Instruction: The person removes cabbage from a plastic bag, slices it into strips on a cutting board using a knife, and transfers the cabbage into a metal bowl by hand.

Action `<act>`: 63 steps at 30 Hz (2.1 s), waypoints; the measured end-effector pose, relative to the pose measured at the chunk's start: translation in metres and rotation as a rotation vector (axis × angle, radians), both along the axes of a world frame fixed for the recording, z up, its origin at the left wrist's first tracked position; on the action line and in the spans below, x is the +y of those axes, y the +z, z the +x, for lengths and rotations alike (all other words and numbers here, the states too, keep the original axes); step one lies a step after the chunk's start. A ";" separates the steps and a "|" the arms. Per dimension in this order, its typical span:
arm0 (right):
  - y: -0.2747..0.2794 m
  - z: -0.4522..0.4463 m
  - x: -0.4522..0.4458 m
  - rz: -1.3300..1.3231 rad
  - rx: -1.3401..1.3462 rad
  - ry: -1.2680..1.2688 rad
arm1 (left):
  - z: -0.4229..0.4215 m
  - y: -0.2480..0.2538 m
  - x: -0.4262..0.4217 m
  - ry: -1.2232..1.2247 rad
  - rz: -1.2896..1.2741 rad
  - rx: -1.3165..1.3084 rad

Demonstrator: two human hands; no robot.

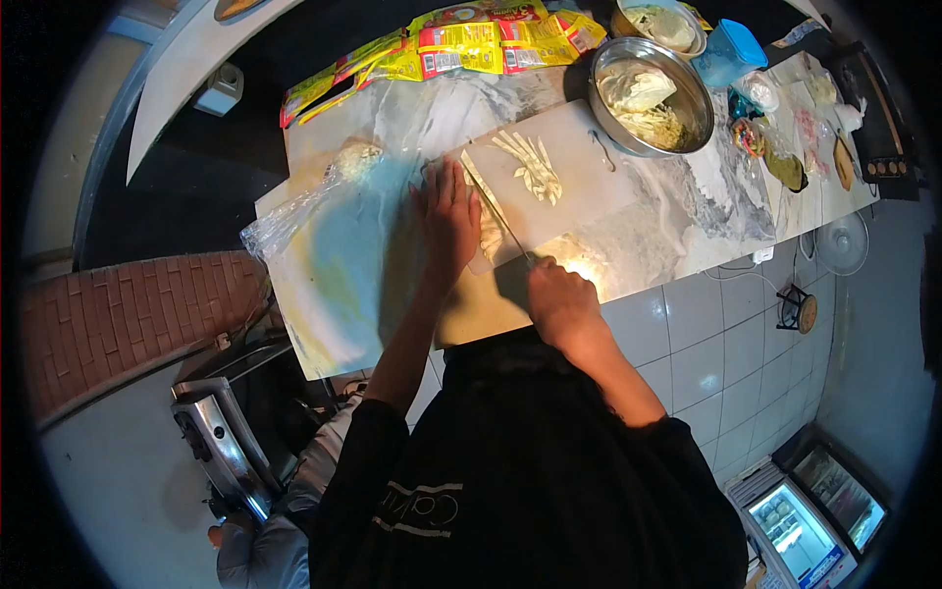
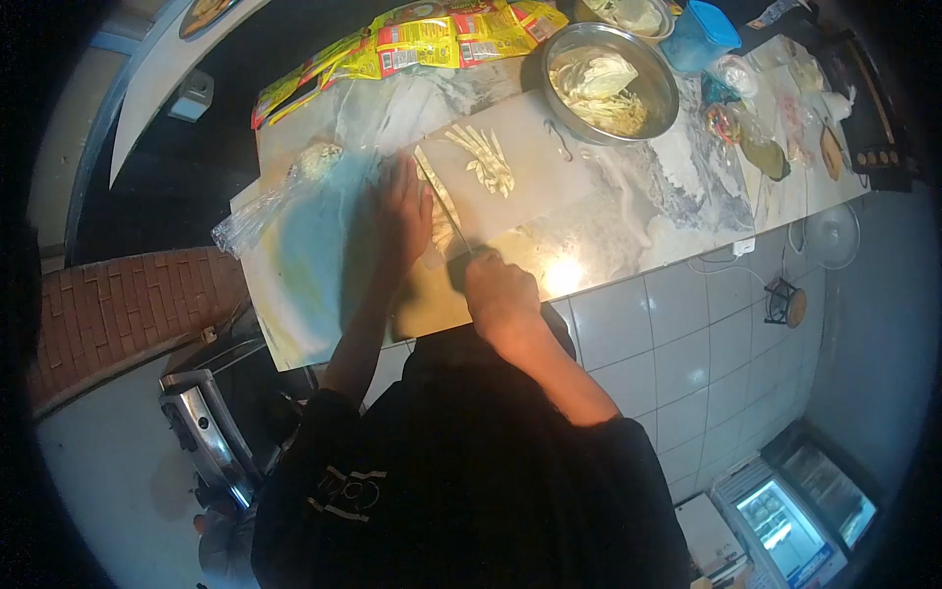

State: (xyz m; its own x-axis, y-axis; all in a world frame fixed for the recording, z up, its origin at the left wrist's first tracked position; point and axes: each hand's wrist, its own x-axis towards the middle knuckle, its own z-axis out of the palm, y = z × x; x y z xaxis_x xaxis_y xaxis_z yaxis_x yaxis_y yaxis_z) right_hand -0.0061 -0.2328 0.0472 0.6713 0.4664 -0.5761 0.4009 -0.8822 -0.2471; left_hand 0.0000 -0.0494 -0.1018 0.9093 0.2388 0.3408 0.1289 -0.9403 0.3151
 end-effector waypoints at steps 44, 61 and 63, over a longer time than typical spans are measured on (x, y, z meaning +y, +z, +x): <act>-0.001 -0.022 0.010 0.130 -0.189 0.044 | -0.042 0.024 -0.032 -0.216 -0.280 0.076; -0.002 -0.038 0.004 0.116 -0.110 0.007 | -0.040 0.024 -0.036 -0.171 -0.329 0.159; 0.007 -0.039 -0.001 0.110 -0.084 -0.009 | -0.039 0.022 -0.036 -0.180 -0.302 0.150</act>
